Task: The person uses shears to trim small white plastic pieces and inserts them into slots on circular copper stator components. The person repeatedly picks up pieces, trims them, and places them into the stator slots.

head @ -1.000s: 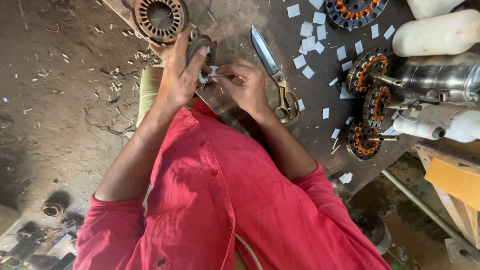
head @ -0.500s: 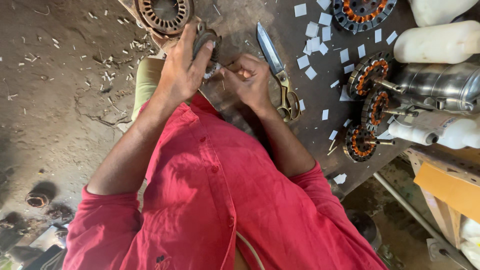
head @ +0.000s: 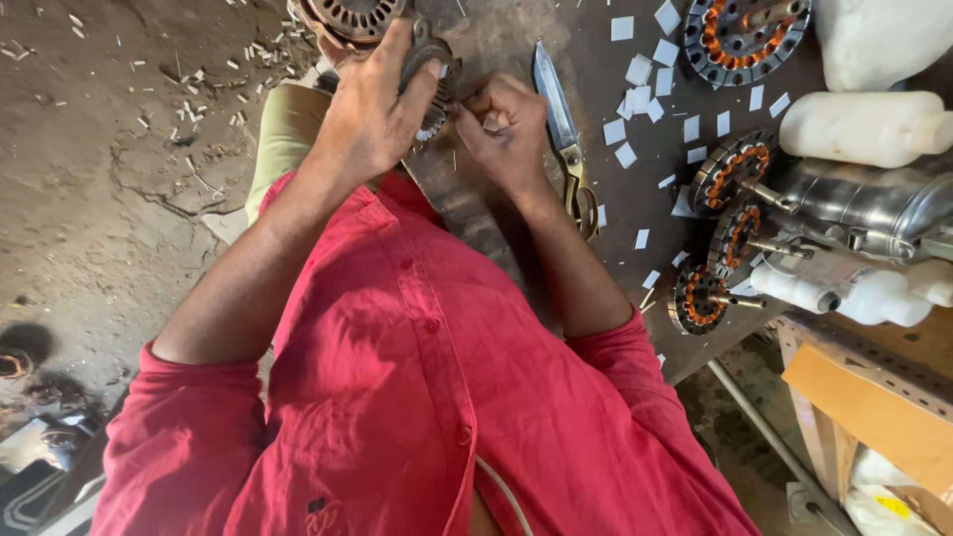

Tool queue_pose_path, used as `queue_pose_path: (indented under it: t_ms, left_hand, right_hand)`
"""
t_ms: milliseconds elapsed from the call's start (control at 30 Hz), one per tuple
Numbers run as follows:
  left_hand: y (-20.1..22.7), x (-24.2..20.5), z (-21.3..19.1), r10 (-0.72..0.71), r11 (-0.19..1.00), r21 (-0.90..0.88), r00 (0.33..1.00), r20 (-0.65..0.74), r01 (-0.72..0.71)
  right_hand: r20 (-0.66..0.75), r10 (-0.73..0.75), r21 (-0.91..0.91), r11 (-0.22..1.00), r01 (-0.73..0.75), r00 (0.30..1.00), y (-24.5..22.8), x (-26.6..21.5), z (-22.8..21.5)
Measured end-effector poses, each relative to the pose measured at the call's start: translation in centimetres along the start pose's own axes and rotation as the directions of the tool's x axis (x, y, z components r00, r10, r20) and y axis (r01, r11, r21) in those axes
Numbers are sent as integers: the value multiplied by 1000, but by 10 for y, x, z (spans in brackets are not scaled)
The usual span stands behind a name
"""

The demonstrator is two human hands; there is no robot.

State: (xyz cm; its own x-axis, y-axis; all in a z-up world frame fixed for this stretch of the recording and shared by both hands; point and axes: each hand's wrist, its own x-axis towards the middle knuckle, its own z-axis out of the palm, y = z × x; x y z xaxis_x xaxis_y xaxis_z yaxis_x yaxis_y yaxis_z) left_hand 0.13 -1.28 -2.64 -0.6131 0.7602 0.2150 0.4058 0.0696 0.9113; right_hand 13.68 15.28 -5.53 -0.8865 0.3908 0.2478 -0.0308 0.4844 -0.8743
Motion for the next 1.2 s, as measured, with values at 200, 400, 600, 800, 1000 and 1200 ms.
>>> queue_pose_path:
  t_ms: [200,400,600,800,1000,1200]
  left_hand:
    - [-2,-2,0,-83,995,-50,996,34,84]
    - [4,-1,2,-140,990,-14,990,9,140]
    - [1,0,2,-162,984,-62,986,40,164]
    - [3,-3,7,-122,992,18,993,2,122]
    - [3,-1,2,-90,979,-178,994,54,98]
    - [5,-28,7,-28,909,-405,984,175,98]
  right_hand:
    - [-31,55,-53,997,-57,998,-20,-14,10]
    - [63,-52,-164,984,62,997,-22,-11,-9]
    - [61,-120,-167,978,129,991,-6,-7,3]
    - [91,9,-24,1000,-7,996,-3,-2,0]
    - [283,111,-53,994,-100,953,-12,27,-20]
    - [162,13,-348,936,45,987,-35,25,-56]
